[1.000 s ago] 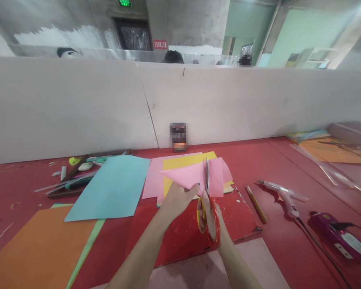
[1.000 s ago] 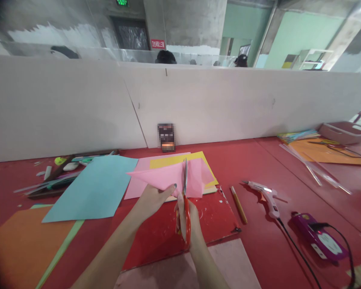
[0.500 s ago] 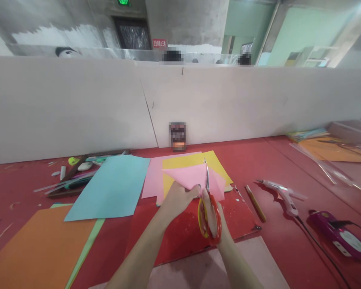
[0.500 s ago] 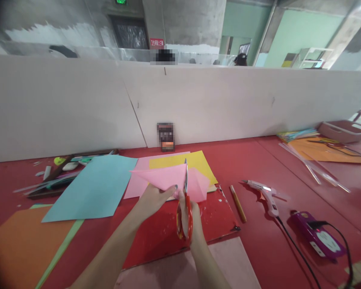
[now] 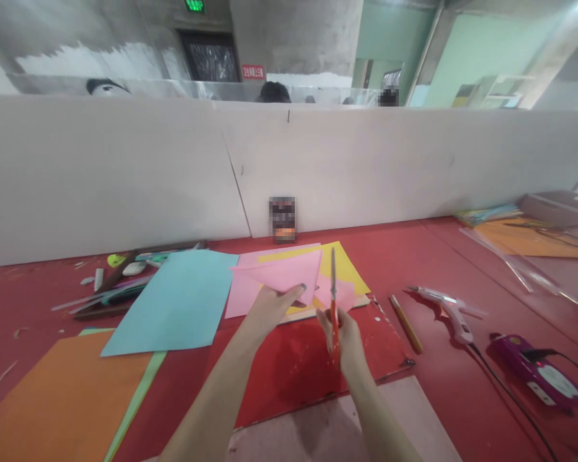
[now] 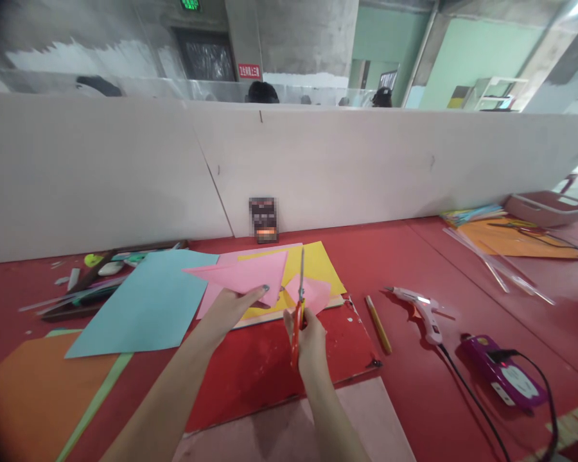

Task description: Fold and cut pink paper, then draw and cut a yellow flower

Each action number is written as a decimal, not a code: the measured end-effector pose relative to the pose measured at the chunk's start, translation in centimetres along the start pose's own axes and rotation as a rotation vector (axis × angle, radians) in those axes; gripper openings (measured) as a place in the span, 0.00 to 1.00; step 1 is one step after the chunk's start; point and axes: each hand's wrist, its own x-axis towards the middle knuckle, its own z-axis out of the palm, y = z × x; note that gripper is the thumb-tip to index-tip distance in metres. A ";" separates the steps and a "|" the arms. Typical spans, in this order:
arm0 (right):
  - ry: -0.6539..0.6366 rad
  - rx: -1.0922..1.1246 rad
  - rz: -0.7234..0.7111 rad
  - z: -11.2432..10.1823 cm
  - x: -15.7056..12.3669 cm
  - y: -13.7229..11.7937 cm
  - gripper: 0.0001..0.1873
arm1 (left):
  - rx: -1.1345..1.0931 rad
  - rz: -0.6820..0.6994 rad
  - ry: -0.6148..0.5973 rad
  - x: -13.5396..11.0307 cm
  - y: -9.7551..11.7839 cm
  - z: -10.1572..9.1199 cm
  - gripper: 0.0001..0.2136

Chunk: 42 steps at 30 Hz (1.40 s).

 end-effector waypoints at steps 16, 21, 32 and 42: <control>0.026 -0.314 -0.265 -1.1 0.5 0.4 0.14 | -0.080 0.073 -0.056 -0.9 0.8 0.0 0.09; -0.137 0.149 -0.096 -2.2 0.8 -2.8 0.20 | -0.011 0.132 -0.168 -0.4 -0.4 -0.3 0.12; -0.039 0.034 -0.109 -2.7 1.9 -1.3 0.20 | -0.054 0.046 -0.235 1.1 -2.0 0.0 0.13; -0.128 0.168 0.014 -2.3 1.9 -0.9 0.21 | 0.015 0.191 -0.051 1.8 -2.6 0.1 0.16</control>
